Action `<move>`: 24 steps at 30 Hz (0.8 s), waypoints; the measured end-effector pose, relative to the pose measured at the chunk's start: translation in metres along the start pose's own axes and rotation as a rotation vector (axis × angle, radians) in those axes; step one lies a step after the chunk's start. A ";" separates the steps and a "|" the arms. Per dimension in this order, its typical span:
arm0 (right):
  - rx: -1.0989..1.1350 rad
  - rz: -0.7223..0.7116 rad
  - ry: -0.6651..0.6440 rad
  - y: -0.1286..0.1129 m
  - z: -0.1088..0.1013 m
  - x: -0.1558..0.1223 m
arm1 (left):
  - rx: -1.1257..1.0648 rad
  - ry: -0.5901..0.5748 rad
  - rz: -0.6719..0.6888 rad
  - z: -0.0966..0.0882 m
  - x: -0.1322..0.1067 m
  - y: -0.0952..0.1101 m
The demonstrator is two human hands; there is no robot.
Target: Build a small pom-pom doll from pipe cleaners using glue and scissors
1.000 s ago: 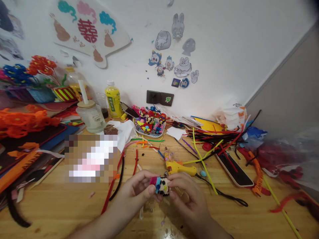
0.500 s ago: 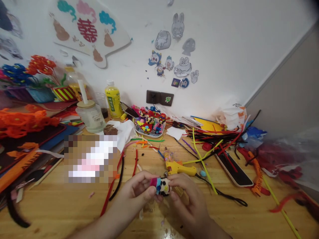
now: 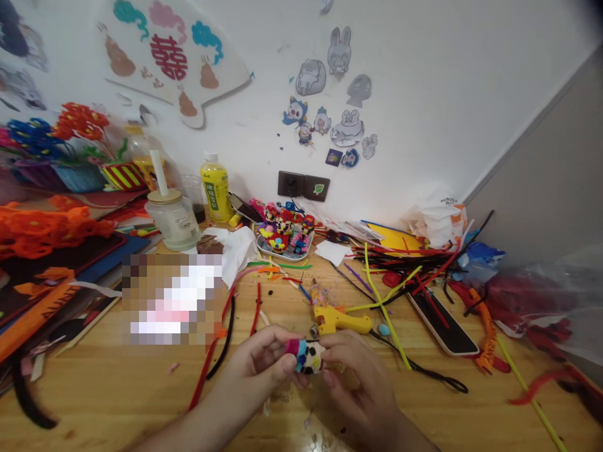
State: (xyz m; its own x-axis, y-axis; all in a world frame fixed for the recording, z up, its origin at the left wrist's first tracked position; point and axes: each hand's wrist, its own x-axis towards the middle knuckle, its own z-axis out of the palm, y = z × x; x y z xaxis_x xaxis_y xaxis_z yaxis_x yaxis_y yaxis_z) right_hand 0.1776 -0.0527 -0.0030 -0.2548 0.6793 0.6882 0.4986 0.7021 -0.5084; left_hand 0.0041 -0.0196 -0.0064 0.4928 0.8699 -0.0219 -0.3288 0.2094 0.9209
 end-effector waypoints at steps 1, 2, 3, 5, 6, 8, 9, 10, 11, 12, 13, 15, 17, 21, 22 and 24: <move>-0.001 -0.009 0.000 0.000 0.000 0.000 | 0.001 -0.003 -0.007 0.000 0.000 0.000; 0.000 -0.012 0.002 0.000 -0.001 0.000 | 0.000 -0.005 -0.013 0.000 0.000 0.000; 0.004 -0.014 0.005 0.000 -0.001 0.000 | -0.003 -0.008 -0.016 0.000 0.000 0.000; 0.013 -0.011 0.006 0.001 0.000 0.000 | -0.007 -0.016 -0.020 0.000 0.000 0.000; 0.018 -0.007 0.007 0.001 0.000 -0.001 | -0.009 -0.020 -0.018 -0.001 0.000 -0.001; 0.023 -0.004 0.014 0.002 0.001 -0.001 | -0.011 -0.028 -0.014 -0.001 0.000 -0.001; 0.022 -0.002 0.020 0.002 0.001 -0.001 | -0.010 -0.032 -0.013 -0.002 0.000 -0.001; 0.019 0.001 0.028 0.002 0.002 -0.001 | -0.009 -0.035 -0.010 -0.002 0.000 -0.001; 0.015 0.004 0.035 0.002 0.002 0.000 | -0.006 -0.037 -0.011 -0.002 -0.001 -0.001; 0.012 0.008 0.042 0.001 0.002 0.000 | -0.003 -0.036 -0.011 -0.002 -0.001 -0.001; 0.009 0.011 0.049 0.001 0.002 0.000 | -0.001 -0.034 -0.012 -0.002 -0.001 -0.001; 0.001 0.010 0.058 0.000 0.001 0.001 | 0.002 -0.024 -0.017 -0.001 -0.001 0.000; -0.012 -0.005 0.050 -0.001 0.000 0.002 | 0.003 -0.015 -0.017 0.000 0.000 0.001; -0.024 -0.016 0.029 -0.001 0.000 0.003 | -0.003 -0.014 -0.006 0.000 0.001 0.001; -0.017 -0.015 0.028 -0.001 0.000 0.003 | -0.005 -0.016 -0.004 0.000 0.001 0.001; -0.003 -0.017 0.029 -0.001 0.000 0.003 | -0.012 -0.022 -0.005 0.000 0.000 0.001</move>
State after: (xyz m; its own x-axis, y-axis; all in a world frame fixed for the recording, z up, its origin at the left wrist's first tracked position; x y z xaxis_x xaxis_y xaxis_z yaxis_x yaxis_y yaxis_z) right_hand 0.1762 -0.0515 -0.0011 -0.2393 0.6608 0.7114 0.4967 0.7128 -0.4951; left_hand 0.0039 -0.0190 -0.0059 0.5118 0.8589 -0.0179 -0.3360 0.2194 0.9160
